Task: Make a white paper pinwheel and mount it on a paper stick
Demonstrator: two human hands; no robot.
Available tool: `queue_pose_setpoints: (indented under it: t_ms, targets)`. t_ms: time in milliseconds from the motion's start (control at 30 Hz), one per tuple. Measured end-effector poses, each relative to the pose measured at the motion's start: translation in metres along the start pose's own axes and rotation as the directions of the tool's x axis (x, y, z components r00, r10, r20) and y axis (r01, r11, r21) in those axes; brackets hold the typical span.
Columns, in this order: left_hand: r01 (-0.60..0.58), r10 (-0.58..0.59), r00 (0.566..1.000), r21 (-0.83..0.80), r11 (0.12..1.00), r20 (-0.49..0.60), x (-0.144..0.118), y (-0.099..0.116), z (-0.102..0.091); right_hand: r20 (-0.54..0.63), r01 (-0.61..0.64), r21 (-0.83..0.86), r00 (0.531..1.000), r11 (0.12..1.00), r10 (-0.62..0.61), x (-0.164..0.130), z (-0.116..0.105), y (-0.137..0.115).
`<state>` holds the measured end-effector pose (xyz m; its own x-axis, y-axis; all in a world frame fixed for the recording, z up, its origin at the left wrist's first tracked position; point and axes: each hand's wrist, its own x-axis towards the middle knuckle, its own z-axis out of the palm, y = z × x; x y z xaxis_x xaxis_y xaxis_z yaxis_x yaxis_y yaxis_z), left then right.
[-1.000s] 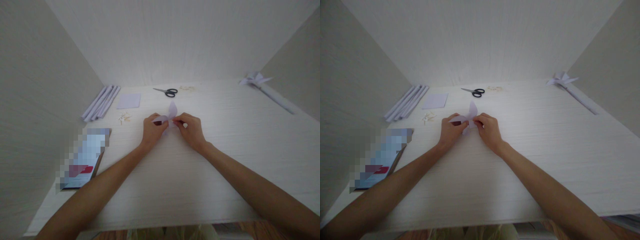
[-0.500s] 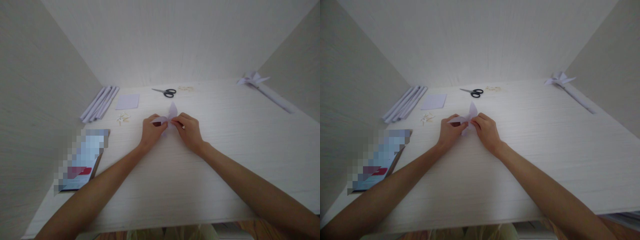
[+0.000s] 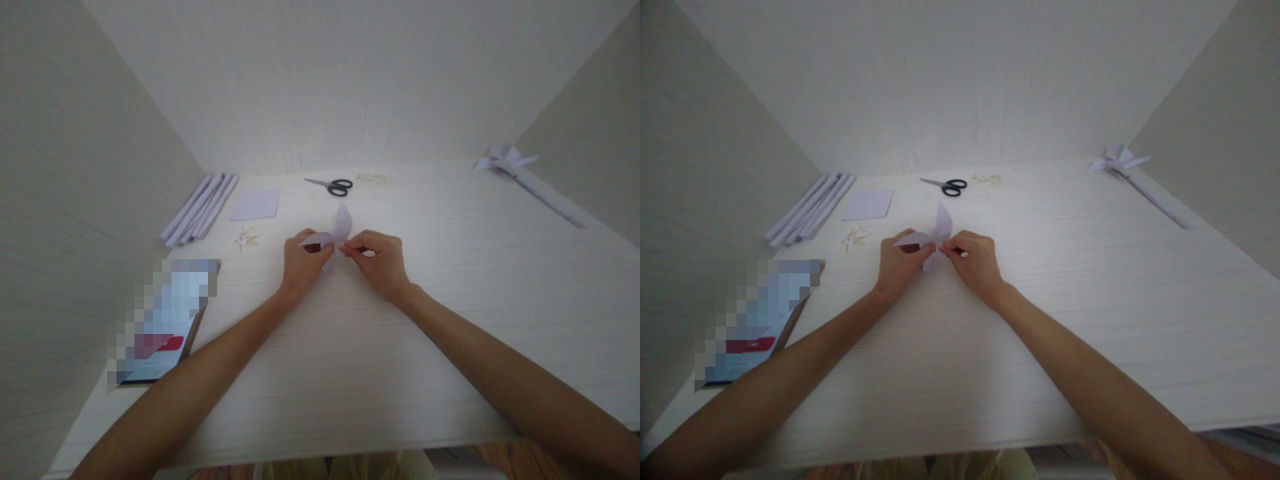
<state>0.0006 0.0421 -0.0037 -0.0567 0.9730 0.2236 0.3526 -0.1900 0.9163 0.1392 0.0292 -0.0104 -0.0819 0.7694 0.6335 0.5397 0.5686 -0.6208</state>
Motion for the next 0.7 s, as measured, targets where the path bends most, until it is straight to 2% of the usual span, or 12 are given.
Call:
queue_pose_setpoints:
  t_ms: [167,400,700]
  targets:
    - [-0.047,0.048,0.998,0.033,0.998,-0.039,0.0,-0.0007,0.0005,0.041,0.082,-0.023,0.996,0.996,-0.081,-0.0016,0.0006,-0.0015]
    - [-0.065,0.066,0.996,0.034,0.997,-0.053,-0.0005,0.0004,0.0004,0.097,0.084,-0.133,0.993,0.988,-0.071,-0.0004,-0.0007,-0.0022]
    - [0.035,-0.036,0.999,-0.065,0.997,-0.015,0.0,0.0017,0.0003,0.13,0.01,-0.156,0.991,0.988,0.01,0.002,-0.0005,0.0004]
